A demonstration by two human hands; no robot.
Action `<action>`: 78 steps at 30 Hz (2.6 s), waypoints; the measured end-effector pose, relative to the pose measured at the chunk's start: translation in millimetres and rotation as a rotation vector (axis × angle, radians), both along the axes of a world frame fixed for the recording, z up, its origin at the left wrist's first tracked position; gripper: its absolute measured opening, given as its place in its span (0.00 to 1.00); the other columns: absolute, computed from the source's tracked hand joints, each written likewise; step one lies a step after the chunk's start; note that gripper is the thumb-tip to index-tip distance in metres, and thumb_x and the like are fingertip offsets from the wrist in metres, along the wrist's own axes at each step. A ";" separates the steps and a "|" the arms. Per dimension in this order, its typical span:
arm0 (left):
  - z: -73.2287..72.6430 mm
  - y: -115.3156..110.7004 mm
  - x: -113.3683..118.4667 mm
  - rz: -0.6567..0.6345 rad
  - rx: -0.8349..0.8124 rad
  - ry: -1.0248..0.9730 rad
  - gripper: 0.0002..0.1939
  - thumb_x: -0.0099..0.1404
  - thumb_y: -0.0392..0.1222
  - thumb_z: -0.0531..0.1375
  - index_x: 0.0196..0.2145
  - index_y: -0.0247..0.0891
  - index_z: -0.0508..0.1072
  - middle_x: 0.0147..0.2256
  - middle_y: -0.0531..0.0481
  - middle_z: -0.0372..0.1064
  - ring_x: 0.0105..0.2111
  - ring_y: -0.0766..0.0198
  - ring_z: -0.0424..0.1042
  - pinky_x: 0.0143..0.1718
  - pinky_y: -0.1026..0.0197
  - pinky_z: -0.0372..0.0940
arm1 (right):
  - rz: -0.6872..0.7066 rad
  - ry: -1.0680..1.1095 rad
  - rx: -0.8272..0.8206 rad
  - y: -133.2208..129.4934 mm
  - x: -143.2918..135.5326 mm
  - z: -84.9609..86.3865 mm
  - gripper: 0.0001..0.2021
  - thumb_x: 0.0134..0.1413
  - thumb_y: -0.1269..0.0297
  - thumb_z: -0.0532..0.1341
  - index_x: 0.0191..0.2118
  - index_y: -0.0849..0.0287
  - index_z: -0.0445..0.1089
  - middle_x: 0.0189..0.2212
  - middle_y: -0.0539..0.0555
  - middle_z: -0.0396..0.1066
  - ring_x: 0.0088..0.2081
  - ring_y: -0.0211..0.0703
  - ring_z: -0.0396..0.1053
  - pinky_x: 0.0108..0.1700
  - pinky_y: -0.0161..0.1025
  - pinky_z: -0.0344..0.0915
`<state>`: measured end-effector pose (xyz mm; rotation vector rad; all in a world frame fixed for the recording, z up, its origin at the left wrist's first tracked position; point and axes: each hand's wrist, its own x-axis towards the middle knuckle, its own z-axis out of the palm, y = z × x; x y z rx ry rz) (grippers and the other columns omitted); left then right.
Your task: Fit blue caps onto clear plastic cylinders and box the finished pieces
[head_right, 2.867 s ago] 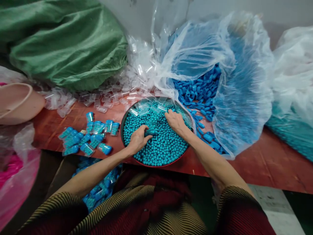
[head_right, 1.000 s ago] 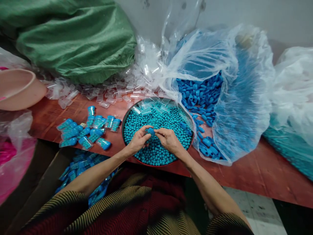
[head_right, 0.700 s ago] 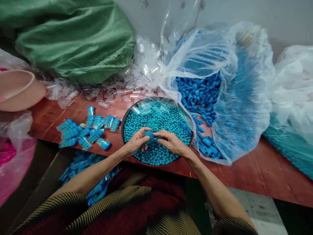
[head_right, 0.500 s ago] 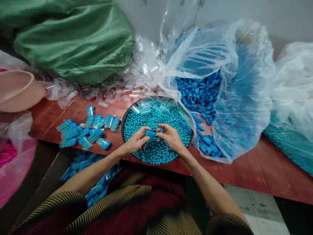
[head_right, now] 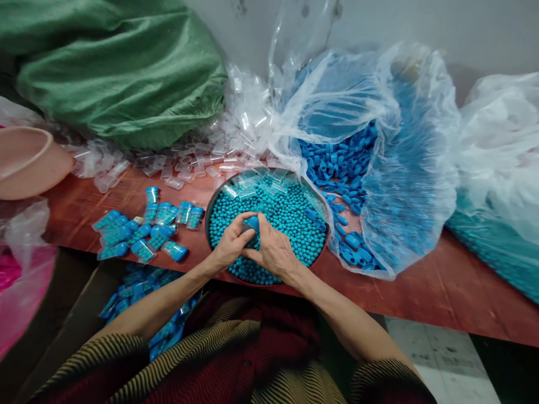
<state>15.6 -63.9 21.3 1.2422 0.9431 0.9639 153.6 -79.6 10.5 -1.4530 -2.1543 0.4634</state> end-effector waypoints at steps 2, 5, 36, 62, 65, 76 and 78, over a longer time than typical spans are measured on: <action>1.0 -0.5 0.2 0.037 -0.013 0.009 0.17 0.59 0.40 0.56 0.47 0.36 0.63 0.34 0.52 0.67 0.32 0.67 0.66 0.39 0.64 0.62 | 0.025 -0.082 0.118 2.2 -1.6 2.0 0.37 0.50 0.51 0.60 0.59 0.71 0.51 0.46 0.69 0.67 0.46 0.58 0.68 0.43 0.49 0.68; 2.0 -2.2 1.0 0.095 -0.030 0.040 0.14 0.58 0.38 0.56 0.43 0.37 0.64 0.29 0.54 0.65 0.29 0.69 0.64 0.34 0.66 0.60 | 0.026 -0.137 0.177 4.9 -5.2 0.9 0.34 0.51 0.51 0.58 0.56 0.73 0.55 0.40 0.68 0.68 0.42 0.55 0.69 0.38 0.46 0.69; -12.0 20.3 -6.4 -0.029 0.485 1.026 0.18 0.64 0.39 0.54 0.52 0.39 0.65 0.45 0.44 0.66 0.43 0.57 0.68 0.44 0.58 0.63 | -0.142 -0.468 -0.279 47.3 65.6 3.1 0.18 0.61 0.70 0.46 0.52 0.62 0.66 0.35 0.57 0.74 0.36 0.43 0.71 0.35 0.35 0.62; -26.1 50.9 -9.9 -0.197 -0.423 -0.226 0.25 0.51 0.52 0.66 0.38 0.39 0.59 0.28 0.55 0.68 0.26 0.66 0.71 0.25 0.65 0.65 | 0.036 0.101 -0.182 60.3 62.6 -5.3 0.11 0.55 0.64 0.56 0.42 0.58 0.71 0.36 0.53 0.75 0.38 0.43 0.72 0.40 0.39 0.67; -25.6 46.7 -11.0 -0.185 -0.425 -0.248 0.26 0.51 0.51 0.66 0.41 0.38 0.60 0.29 0.52 0.70 0.26 0.65 0.73 0.24 0.65 0.65 | -0.161 0.358 -0.303 59.6 64.8 -15.0 0.12 0.55 0.58 0.54 0.37 0.60 0.69 0.29 0.52 0.73 0.33 0.43 0.72 0.32 0.39 0.69; -18.6 33.0 -15.8 -0.239 -0.393 -0.353 0.23 0.51 0.45 0.68 0.42 0.38 0.65 0.34 0.51 0.71 0.32 0.65 0.74 0.31 0.64 0.66 | 0.079 -0.573 -0.031 32.6 60.3 4.2 0.15 0.60 0.63 0.54 0.50 0.58 0.67 0.47 0.60 0.70 0.46 0.50 0.65 0.42 0.42 0.57; -19.6 33.3 -13.8 -0.208 -0.384 -0.354 0.24 0.51 0.44 0.68 0.43 0.38 0.65 0.33 0.51 0.71 0.31 0.65 0.73 0.30 0.65 0.66 | 0.126 -0.623 -0.071 37.3 53.8 -0.5 0.14 0.60 0.64 0.53 0.50 0.58 0.67 0.44 0.59 0.71 0.43 0.49 0.66 0.40 0.41 0.55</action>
